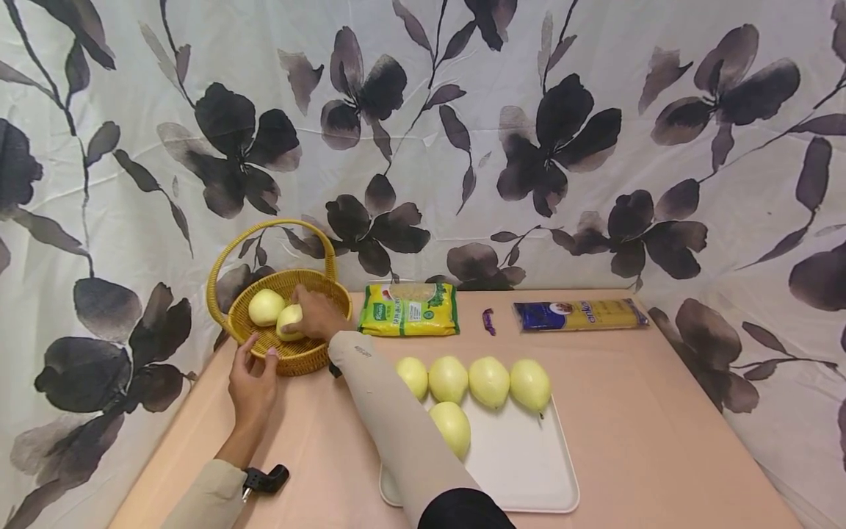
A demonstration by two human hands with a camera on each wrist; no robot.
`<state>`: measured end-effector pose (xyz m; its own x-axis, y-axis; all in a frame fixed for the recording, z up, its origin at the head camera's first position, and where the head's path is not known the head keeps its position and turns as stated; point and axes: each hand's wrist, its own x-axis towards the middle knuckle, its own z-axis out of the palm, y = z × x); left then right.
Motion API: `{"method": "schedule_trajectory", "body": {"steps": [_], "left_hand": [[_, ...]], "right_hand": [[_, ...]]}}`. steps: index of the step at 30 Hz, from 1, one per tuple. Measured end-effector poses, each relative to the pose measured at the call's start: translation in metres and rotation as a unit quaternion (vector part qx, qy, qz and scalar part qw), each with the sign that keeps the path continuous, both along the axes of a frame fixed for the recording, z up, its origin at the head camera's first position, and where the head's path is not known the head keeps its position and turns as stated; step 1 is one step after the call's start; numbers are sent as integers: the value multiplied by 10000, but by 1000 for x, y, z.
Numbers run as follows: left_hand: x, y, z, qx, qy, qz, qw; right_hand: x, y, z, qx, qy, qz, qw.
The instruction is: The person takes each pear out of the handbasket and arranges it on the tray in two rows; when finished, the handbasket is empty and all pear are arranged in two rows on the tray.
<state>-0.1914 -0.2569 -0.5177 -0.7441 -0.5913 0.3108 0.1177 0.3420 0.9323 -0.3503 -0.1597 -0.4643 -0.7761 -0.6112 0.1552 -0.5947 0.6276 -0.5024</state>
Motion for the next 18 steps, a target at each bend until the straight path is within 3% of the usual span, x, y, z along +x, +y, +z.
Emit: {"method": "schedule_trajectory", "body": {"steps": [9,13,18], "left_hand": [[-3,-2,-3,132,-193,-25,9997],[-3,-3,-3,73,-221,-62,9997],[-1,-2,0,93,-318,-31,9994]], "right_hand": [[5,3,3,-549,136,150,9983],[8,6,13,-857,134,240,9959],[10,16,35,-728,245,317,9965]]}}
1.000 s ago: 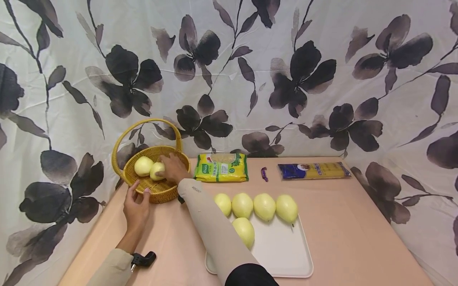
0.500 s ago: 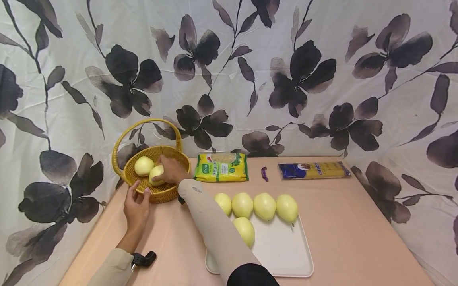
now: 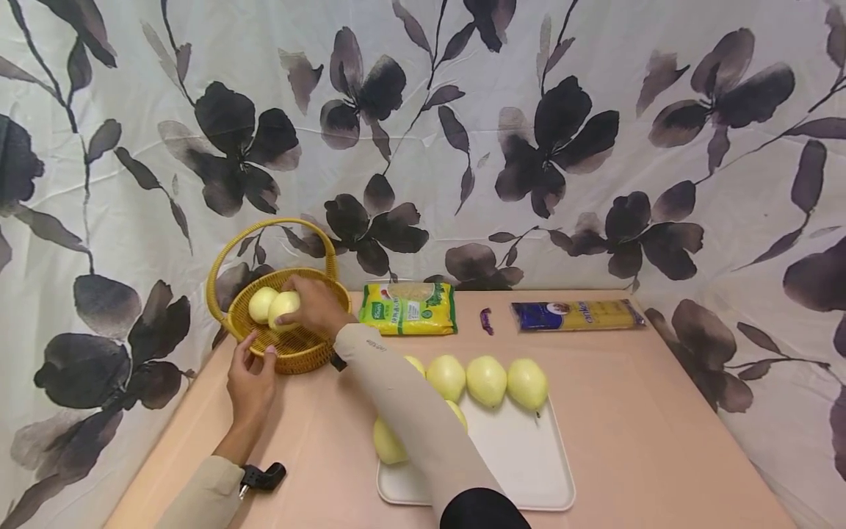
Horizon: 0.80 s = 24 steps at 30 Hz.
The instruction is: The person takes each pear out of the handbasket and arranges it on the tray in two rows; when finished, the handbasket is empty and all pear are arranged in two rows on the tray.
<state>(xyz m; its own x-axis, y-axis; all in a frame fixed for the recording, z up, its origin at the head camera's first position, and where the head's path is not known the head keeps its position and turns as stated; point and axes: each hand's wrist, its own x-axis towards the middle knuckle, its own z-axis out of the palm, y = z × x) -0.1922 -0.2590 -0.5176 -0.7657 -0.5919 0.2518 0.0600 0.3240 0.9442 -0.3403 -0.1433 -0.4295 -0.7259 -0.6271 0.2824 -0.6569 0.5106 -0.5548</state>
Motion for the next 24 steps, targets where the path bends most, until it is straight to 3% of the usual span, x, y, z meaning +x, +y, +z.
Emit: {"method": "schedule_trajectory", "body": {"steps": [9,19,24], "left_hand": [[2,0,0,-70,28,46,10000],[2,0,0,-116,12,-4,9999],[3,-1,2,-69,27,-25,10000]], "right_hand": [[8,27,35,-324,-41,70,9994],[20,61,52,-666,261,354,9968],[32,84,61,-932,134,602,9937]]}}
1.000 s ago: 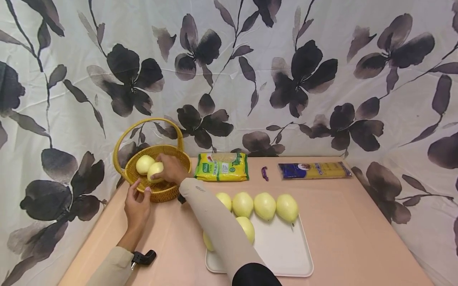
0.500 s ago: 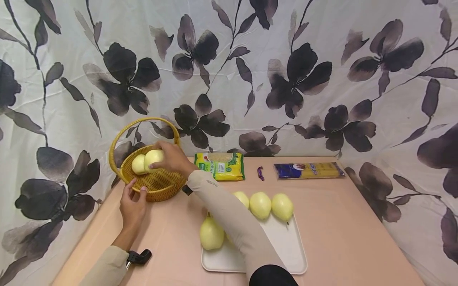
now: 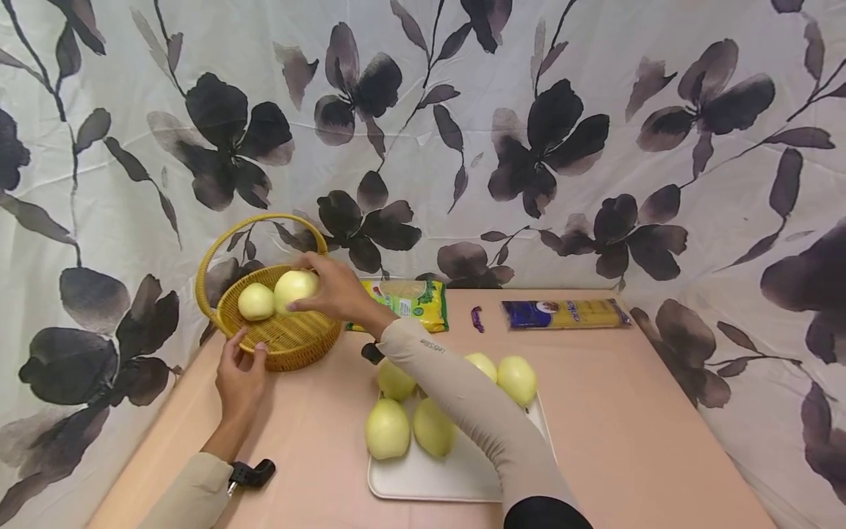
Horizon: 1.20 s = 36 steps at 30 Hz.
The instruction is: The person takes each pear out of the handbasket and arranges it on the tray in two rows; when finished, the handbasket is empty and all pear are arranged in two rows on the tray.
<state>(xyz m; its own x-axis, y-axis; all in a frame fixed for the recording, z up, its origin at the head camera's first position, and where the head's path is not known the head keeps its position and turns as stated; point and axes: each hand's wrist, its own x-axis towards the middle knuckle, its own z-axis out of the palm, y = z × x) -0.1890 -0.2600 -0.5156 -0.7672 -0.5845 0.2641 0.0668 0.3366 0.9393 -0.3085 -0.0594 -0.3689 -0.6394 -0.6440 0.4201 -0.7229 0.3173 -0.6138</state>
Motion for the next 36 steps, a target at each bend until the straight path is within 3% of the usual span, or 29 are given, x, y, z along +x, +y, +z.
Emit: {"method": "schedule_trajectory", "body": {"steps": [15,36], "left_hand": [[-3,-4,1,29,-23,35,10000],[-2,-3,-3,33,27,-9,10000]], "right_hand": [[32,86,-2,-585,-617,46,9964],[68,207,-29,-749,-1394,-624,9854]]}}
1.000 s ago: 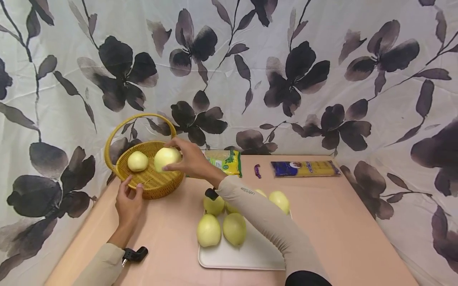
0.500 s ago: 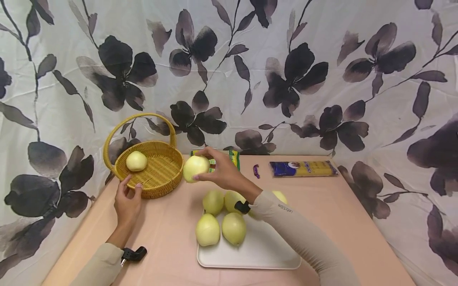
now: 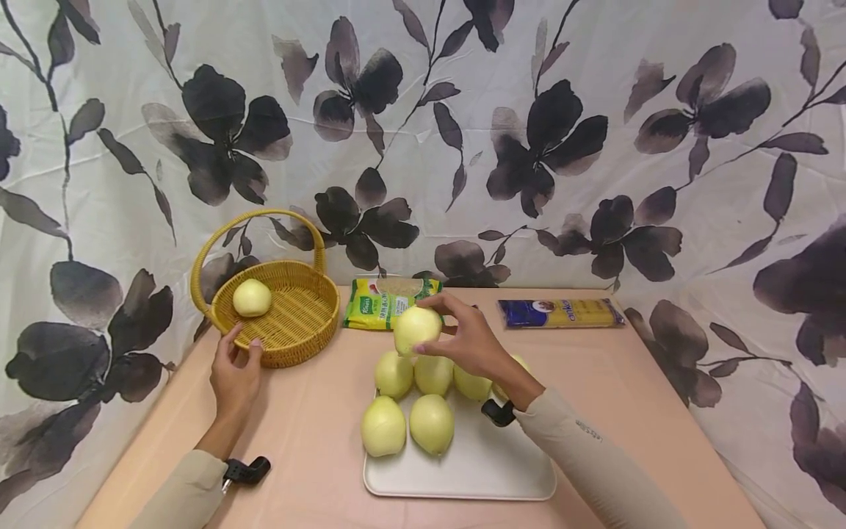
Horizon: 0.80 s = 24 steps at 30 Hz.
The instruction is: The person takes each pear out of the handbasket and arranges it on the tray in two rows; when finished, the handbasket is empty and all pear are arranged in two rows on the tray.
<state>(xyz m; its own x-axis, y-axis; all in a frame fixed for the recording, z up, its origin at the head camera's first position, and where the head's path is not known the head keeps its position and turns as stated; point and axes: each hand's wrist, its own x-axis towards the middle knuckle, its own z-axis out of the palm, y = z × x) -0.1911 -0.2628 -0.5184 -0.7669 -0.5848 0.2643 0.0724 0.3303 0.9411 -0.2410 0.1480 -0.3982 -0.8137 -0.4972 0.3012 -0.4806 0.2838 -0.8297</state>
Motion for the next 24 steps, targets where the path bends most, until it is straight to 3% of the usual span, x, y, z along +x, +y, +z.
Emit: {"method": "schedule_trajectory", "body": {"steps": [8,24], "left_hand": [[0,0,0,-26,14,-33,10000],[1,1,4,-88,30,-45,9999]], "right_hand": [[14,36,-11,193,-26,-168,9997],[45,84,-36,567,-397,-30,9976]]}}
